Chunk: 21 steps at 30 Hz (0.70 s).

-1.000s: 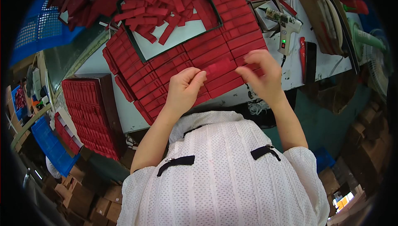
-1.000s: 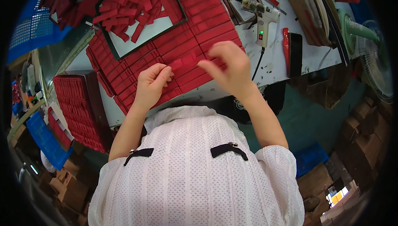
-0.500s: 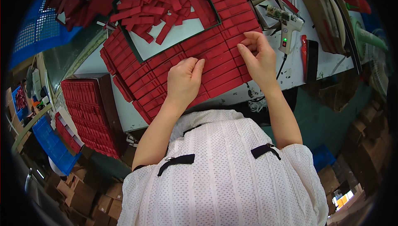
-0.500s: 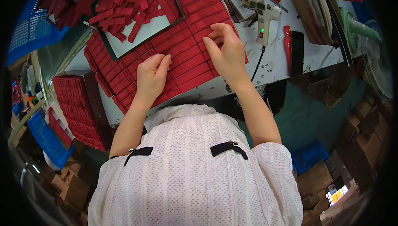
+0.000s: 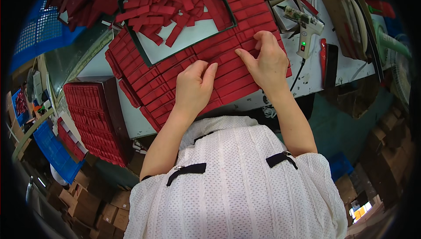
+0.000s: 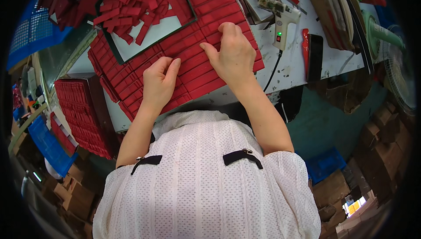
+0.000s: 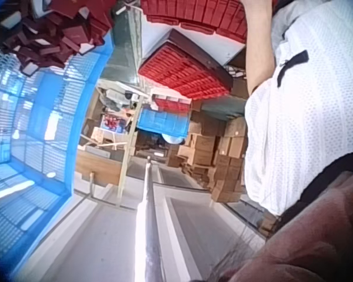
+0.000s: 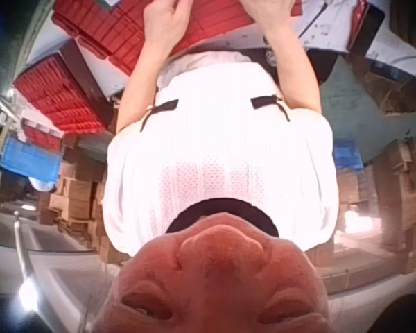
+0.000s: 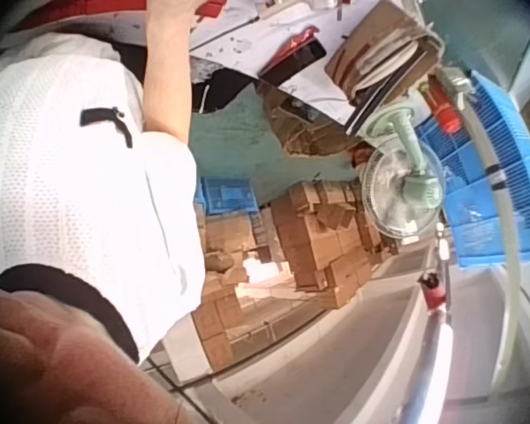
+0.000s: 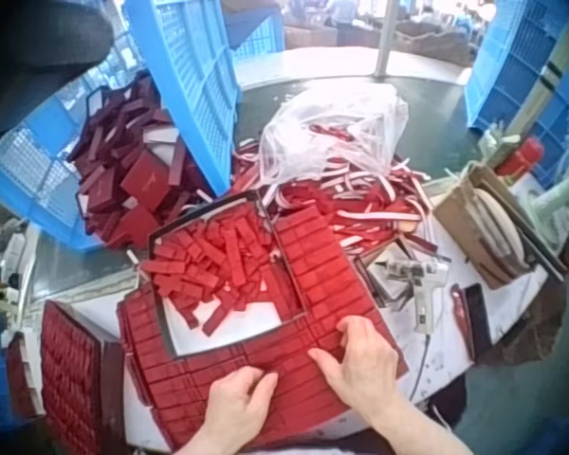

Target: The person uses a hot glue gun to apply adhesive to the edges of red fabric strips and presses them onto a larger red fabric panel. They repeat this process, adding multiple strips to build up the panel's surface.

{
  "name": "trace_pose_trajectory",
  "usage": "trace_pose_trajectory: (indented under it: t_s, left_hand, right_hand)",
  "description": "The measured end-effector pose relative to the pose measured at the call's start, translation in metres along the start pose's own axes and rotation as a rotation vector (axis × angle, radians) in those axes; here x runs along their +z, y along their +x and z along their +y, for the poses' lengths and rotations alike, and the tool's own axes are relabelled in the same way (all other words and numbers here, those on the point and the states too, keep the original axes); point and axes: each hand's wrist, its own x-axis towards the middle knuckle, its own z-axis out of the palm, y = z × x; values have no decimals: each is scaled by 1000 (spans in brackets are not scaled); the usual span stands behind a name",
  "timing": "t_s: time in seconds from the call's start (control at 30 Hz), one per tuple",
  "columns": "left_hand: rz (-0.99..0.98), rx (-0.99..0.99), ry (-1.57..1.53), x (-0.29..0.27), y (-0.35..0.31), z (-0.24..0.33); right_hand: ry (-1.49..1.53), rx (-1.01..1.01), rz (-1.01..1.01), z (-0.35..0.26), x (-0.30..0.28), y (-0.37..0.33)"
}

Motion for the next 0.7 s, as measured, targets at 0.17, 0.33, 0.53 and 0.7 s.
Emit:
trace_pose_trajectory:
  t_s: [0.17, 0.33, 0.53, 0.7]
  left_hand:
    - [3, -5, 35, -2, 1, -4]
    - [30, 39, 165, 2, 3, -7]
    - [70, 169, 471, 3, 2, -7]
    - [-13, 644, 561, -1, 9, -13]
  right_hand:
    - [0, 32, -16, -2, -2, 1]
    - [15, 38, 3, -2, 0, 1]
    - [3, 26, -2, -2, 0, 2]
    - [0, 15, -32, -1, -3, 4]
